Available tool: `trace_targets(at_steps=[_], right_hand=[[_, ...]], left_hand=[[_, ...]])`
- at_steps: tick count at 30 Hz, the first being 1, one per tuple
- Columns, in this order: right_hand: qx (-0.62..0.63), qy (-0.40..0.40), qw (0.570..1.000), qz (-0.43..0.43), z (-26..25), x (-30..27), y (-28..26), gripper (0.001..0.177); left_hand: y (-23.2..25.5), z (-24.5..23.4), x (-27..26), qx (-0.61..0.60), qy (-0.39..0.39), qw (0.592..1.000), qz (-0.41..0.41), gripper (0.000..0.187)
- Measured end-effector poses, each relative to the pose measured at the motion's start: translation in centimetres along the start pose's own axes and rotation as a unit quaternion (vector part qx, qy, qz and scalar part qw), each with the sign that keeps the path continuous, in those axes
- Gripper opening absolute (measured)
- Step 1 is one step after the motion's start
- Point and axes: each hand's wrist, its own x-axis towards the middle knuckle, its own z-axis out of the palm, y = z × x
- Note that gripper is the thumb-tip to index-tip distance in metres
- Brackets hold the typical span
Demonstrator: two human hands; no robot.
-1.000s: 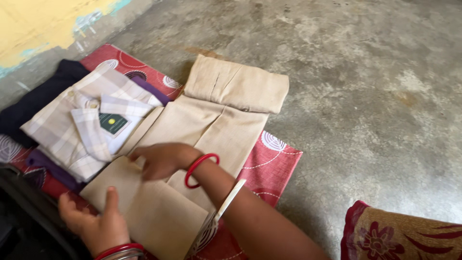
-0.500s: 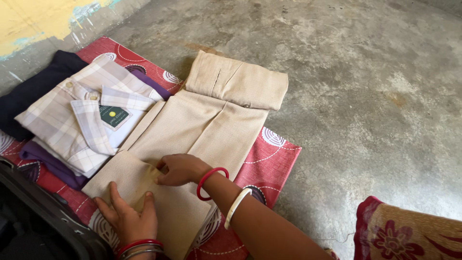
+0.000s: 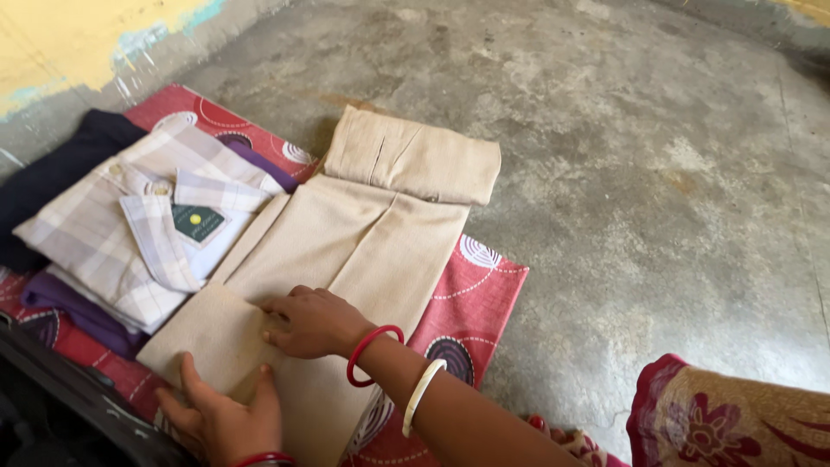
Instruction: The person folds a pair of tan trousers by smoothing them on a patterned mat and folding the legs over several times before setting the folded trousers next to a suitcase.
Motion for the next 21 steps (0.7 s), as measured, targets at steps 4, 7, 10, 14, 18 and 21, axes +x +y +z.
trace_targets(at_steps=[4,7,10,14,18,21], right_hand=[[-0.011,0.029,0.999,0.019,-2.2,0.5,0.2,0.055],[-0.036,0.062,0.997,0.024,-3.9,1.3,1.5,0.053],[-0.038,0.061,0.996,0.043,-5.8,2.1,3.2,0.049],[-0.038,0.136,0.989,0.055,-9.1,1.9,5.4,0.050],[-0.051,0.177,0.980,0.069,-12.6,1.4,7.2,0.053],[-0.122,0.199,0.968,0.090,-14.7,1.1,9.2,0.058]], left_hand=[[3.1,0.1,-0.6,0.057,0.007,0.991,0.120,0.097],[6.7,2.0,-0.1,0.046,0.009,0.973,0.228,0.076],[9.7,4.2,0.8,0.008,-0.053,0.972,0.227,0.066],[12.3,7.9,2.8,-0.023,-0.083,0.964,0.253,0.060],[14.1,11.0,4.9,-0.053,-0.136,0.956,0.255,0.050],[15.2,12.9,5.3,-0.091,-0.196,0.961,0.171,0.057]])
